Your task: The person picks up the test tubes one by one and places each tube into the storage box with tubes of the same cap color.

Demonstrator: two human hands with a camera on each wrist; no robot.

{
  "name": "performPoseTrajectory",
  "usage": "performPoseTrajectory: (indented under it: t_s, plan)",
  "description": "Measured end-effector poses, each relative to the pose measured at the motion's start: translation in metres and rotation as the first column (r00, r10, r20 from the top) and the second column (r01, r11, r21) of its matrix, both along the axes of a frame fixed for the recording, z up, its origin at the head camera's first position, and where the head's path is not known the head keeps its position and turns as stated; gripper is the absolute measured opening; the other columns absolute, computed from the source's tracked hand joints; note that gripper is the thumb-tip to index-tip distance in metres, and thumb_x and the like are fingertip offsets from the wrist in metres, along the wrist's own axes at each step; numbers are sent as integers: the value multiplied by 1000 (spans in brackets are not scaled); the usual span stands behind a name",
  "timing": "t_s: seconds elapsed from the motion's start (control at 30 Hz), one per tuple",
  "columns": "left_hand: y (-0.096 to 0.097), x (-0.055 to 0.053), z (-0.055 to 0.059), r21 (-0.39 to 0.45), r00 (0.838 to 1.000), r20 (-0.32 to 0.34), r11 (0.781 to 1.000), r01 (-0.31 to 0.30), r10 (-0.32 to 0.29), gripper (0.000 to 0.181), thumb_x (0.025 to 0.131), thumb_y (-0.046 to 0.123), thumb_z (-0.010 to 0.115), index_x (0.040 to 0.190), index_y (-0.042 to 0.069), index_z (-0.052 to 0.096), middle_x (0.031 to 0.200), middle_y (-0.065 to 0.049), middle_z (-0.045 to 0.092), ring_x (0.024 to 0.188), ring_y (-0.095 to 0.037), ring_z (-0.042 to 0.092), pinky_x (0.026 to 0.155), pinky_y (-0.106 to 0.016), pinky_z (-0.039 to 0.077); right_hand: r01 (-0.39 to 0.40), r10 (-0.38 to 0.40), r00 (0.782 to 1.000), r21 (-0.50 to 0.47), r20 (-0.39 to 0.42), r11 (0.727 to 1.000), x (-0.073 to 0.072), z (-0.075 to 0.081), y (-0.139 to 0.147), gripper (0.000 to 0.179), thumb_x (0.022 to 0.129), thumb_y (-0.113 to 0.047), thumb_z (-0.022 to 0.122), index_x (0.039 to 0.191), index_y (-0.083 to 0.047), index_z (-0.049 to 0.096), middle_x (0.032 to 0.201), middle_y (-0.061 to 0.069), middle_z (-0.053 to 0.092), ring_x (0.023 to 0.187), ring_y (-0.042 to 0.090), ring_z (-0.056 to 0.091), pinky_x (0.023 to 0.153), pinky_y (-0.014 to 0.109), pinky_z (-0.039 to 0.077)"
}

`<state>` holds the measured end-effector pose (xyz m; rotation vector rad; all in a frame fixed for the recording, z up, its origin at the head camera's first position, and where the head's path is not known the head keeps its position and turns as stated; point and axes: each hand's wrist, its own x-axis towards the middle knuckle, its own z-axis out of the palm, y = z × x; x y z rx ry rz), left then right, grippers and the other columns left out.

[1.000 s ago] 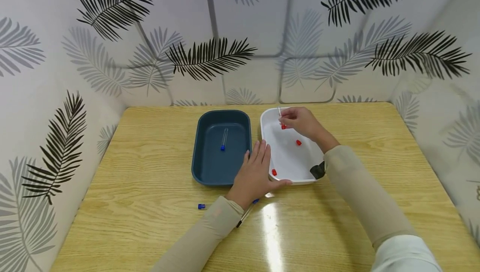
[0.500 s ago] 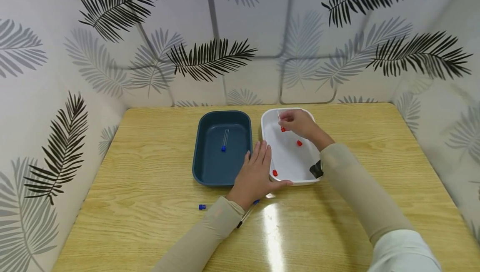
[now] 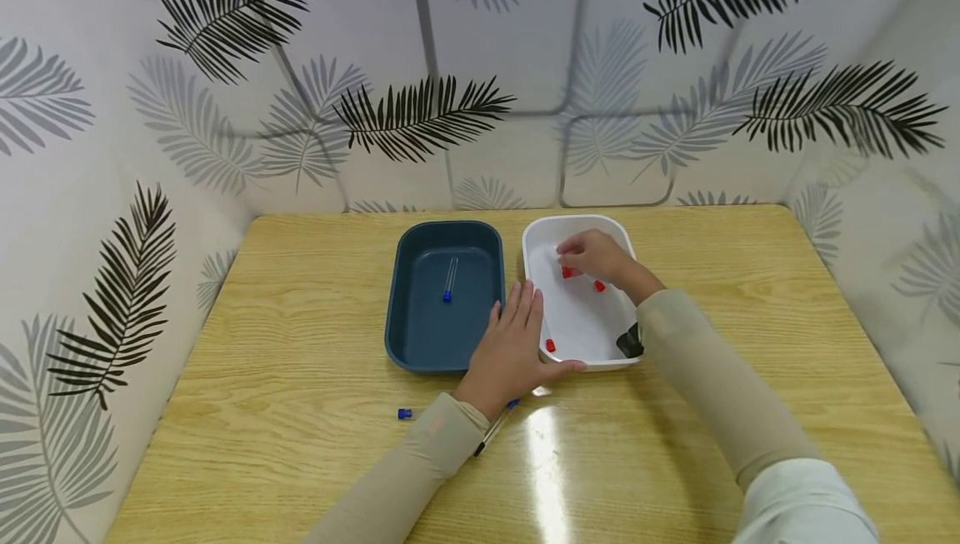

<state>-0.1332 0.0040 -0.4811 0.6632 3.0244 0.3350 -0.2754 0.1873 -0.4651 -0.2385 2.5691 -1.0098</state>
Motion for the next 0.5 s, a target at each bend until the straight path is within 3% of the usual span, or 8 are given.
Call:
performPoseTrajectory:
  t_s: [0.13,0.37,0.5]
  plan:
    - [0,0,0,1,1000,-6,1000,1,-1,118,67,90,21,149,6,13,155,-10,7,141,-22,-3,110,-47,14,-17,17,1000,-19,24,1000,0,-3,1,31,90,-19,60,116,-2,63,100,11,66,82,21,58,65,28,46]
    - [0,0,1,3,1000,-9,1000,2,-2,117,67,90,21,149,6,14,155,-9,8,141,-22,-2,110,-47,14,-3,15,987,-76,158,997,-1,-8,5,30,90,-22,62,114,-5,65,85,8,66,59,21,46,47,29,36]
    - [0,0,1,-5,1000,-8,1000,-1,1,117,67,90,21,149,6,14,155,-9,7,141,-21,-2,110,-47,13,6,10,983,-88,185,996,-2,-12,6,29,89,-23,63,113,-7,66,84,7,67,60,20,47,48,28,35]
